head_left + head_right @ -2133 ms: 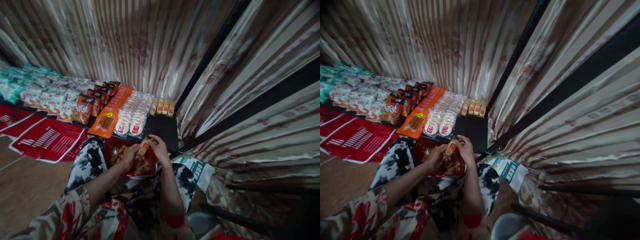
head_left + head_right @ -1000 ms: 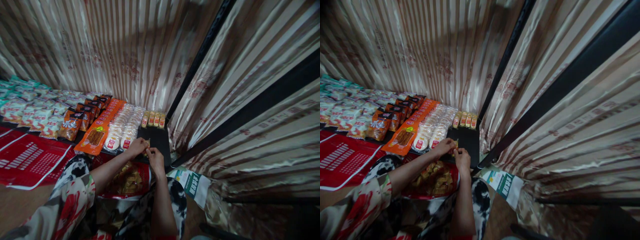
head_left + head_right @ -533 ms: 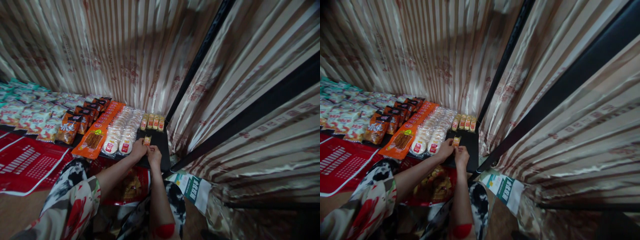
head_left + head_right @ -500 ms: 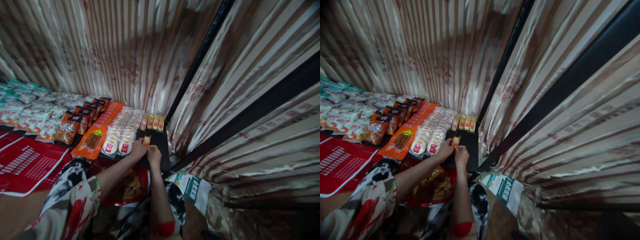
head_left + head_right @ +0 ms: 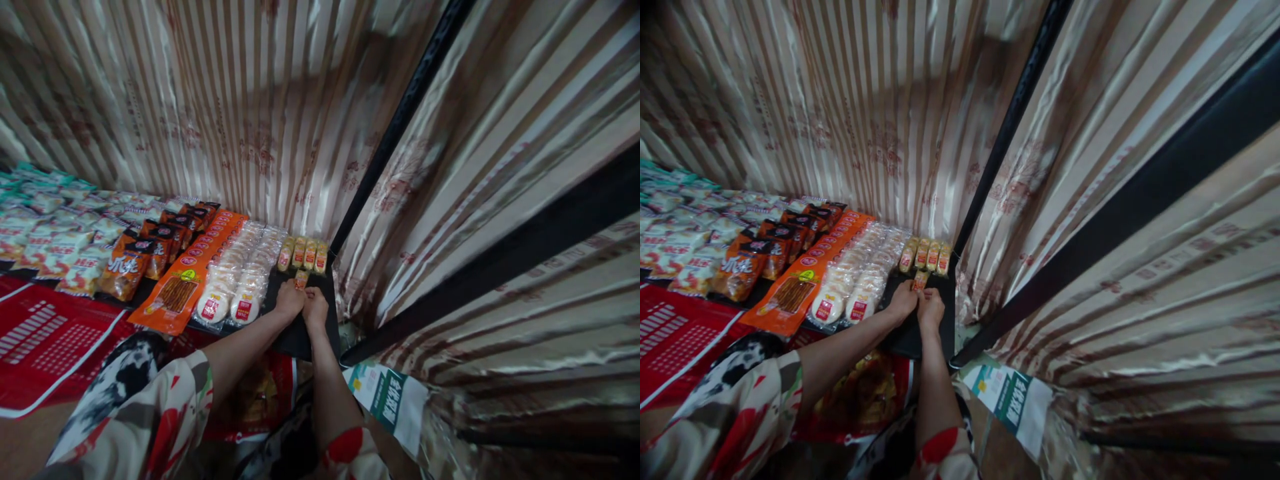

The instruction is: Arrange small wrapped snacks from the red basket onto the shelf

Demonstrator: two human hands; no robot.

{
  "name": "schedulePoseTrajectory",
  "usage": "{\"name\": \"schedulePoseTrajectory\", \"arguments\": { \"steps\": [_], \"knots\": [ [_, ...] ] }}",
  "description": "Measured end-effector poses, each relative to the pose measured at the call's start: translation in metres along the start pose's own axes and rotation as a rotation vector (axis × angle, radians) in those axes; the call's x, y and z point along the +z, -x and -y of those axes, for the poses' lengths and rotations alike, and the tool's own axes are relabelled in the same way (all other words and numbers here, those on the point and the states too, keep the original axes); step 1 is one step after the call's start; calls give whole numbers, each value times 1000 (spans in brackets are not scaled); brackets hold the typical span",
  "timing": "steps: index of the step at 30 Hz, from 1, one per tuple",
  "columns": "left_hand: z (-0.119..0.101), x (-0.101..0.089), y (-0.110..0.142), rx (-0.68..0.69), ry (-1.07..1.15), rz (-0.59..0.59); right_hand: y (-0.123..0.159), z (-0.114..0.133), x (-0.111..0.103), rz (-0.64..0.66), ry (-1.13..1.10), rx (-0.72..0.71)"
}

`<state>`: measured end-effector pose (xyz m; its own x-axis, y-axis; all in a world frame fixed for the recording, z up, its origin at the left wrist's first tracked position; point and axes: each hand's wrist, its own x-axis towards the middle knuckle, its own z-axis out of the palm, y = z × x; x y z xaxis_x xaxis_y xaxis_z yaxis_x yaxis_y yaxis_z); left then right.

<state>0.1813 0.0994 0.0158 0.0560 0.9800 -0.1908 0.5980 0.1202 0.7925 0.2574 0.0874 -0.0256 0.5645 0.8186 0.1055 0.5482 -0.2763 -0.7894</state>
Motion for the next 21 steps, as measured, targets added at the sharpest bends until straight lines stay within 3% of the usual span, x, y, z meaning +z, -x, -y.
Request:
{"name": "schedulePoseTrajectory", "arguments": {
  "steps": [8, 15, 21],
  "knots": [
    [0, 6, -23, 52, 54, -21, -12, 3, 11, -12, -145, -4],
    [1, 12, -41, 99, 67, -20, -25, -4, 29, -35, -268, -103],
    [5, 19, -46, 125, 138, -38, -27, -3, 28, -34, -226, -140]
  ]
}}
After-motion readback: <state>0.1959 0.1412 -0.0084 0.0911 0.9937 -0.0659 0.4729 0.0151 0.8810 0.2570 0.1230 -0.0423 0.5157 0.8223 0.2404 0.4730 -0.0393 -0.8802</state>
